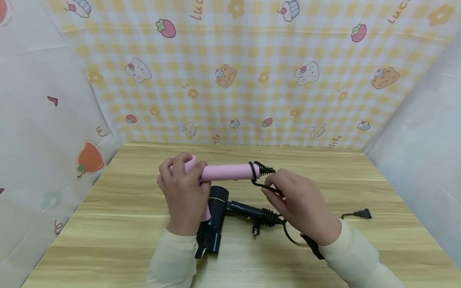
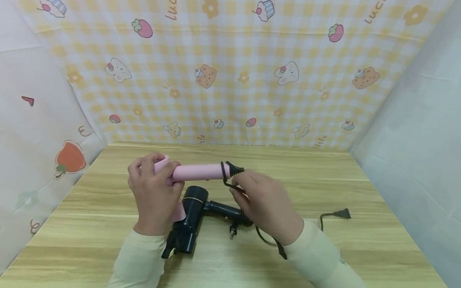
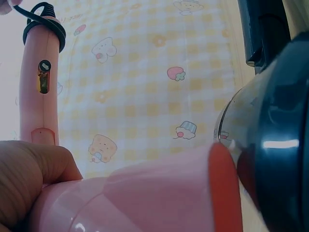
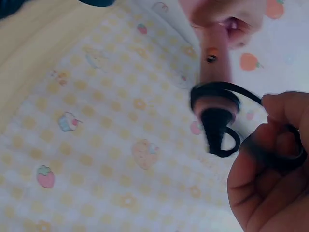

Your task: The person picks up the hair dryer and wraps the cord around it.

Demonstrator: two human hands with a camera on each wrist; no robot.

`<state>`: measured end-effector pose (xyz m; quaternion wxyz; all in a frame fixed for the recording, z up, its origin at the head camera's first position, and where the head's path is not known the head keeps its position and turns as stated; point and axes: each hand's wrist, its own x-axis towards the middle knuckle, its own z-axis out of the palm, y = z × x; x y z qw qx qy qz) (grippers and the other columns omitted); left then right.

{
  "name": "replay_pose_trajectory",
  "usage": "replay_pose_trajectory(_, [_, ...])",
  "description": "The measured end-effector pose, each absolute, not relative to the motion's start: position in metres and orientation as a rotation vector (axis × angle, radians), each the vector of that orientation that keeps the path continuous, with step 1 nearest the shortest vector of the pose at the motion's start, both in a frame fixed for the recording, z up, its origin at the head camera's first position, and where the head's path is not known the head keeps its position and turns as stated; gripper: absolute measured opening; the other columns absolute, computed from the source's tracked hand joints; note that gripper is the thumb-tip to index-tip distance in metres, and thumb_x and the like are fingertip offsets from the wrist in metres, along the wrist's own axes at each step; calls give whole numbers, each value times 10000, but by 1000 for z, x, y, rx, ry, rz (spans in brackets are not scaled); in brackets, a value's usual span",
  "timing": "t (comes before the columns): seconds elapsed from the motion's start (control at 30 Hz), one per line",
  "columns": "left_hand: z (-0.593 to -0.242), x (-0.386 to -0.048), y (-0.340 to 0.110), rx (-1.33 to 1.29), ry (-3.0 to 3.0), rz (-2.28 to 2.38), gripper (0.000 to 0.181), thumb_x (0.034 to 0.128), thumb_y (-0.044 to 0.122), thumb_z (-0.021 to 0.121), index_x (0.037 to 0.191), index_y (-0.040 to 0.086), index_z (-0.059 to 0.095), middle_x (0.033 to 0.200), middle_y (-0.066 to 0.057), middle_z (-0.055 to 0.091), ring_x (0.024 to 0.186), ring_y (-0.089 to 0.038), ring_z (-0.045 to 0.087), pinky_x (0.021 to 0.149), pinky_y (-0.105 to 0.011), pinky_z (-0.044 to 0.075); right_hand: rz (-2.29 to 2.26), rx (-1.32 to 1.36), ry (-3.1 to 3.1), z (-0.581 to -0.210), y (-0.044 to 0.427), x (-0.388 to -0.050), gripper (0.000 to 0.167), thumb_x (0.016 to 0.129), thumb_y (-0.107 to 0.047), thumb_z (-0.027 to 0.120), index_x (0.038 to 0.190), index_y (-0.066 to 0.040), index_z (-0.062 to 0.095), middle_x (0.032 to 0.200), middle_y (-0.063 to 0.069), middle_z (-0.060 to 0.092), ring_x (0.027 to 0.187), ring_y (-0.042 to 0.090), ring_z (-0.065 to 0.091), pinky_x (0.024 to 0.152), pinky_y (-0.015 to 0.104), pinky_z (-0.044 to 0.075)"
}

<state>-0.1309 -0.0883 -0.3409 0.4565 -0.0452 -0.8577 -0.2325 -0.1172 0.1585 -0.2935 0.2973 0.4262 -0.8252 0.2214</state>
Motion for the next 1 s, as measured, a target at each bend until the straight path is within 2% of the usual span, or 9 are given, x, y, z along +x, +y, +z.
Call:
replay_pose_trajectory(0.07, [-341, -131, -88, -124, -2107, -568, 270, 664, -11, 855, 910, 67, 775, 1148, -164, 568, 1093, -436, 434, 824, -614, 356, 589, 1165, -2156, -287, 157, -118, 105, 908, -65, 698, 987, -96, 637, 822, -50, 553, 608, 19, 444, 513, 174, 405])
replay_pose_trajectory(0.17, [-341, -130, -87, -154, -2095, -556, 259, 668, -17, 842, 902, 70, 774, 1138, -159, 569, 1081, -435, 438, 830, -618, 357, 579, 1191, -2124, -279, 156, -120, 286, 802, 52, 761, 1035, -76, 657, 884, -10, 597, 625, 52, 479, 525, 205, 438])
replay_pose_trajectory(0.27, [-340, -130, -87, -191, -2085, -544, 247, 680, -9, 836, 905, 72, 776, 1138, -152, 566, 1078, -434, 440, 834, -614, 356, 562, 1181, -2139, -271, 155, -124, 327, 782, 75, 774, 1050, -69, 655, 927, 4, 619, 649, 71, 510, 540, 239, 464])
replay_pose_trajectory(0.43, [-338, -129, -86, -228, -2078, -530, 255, 684, 5, 846, 923, 69, 781, 1155, -144, 558, 1095, -430, 437, 853, -604, 344, 574, 1144, -2216, -263, 157, -132, 284, 836, 54, 741, 1079, -63, 650, 963, 7, 628, 671, 66, 534, 563, 257, 479])
replay_pose_trajectory(0.6, [-336, -130, -86, -253, -2056, -525, 243, 687, 1, 831, 912, 73, 778, 1140, -140, 561, 1084, -424, 446, 842, -605, 360, 673, 1123, -2280, -261, 161, -144, 236, 879, 36, 704, 1091, -56, 657, 920, -14, 615, 657, 55, 486, 562, 244, 432])
replay_pose_trajectory(0.83, [-335, -130, -85, -284, -2014, -533, 251, 671, -36, 786, 888, 87, 766, 1115, -136, 569, 1053, -425, 458, 823, -611, 368, 902, 1048, -2431, -267, 166, -162, 138, 949, -47, 648, 1077, -93, 674, 952, -33, 619, 675, 106, 471, 589, 274, 411])
replay_pose_trajectory(1.0, [-332, -128, -85, -293, -1998, -534, 259, 657, -38, 784, 879, 94, 766, 1111, -133, 571, 1049, -426, 462, 824, -613, 363, 1081, 966, -2541, -275, 169, -172, 106, 980, -86, 613, 1049, -113, 688, 821, -15, 580, 616, 148, 485, 548, 291, 417])
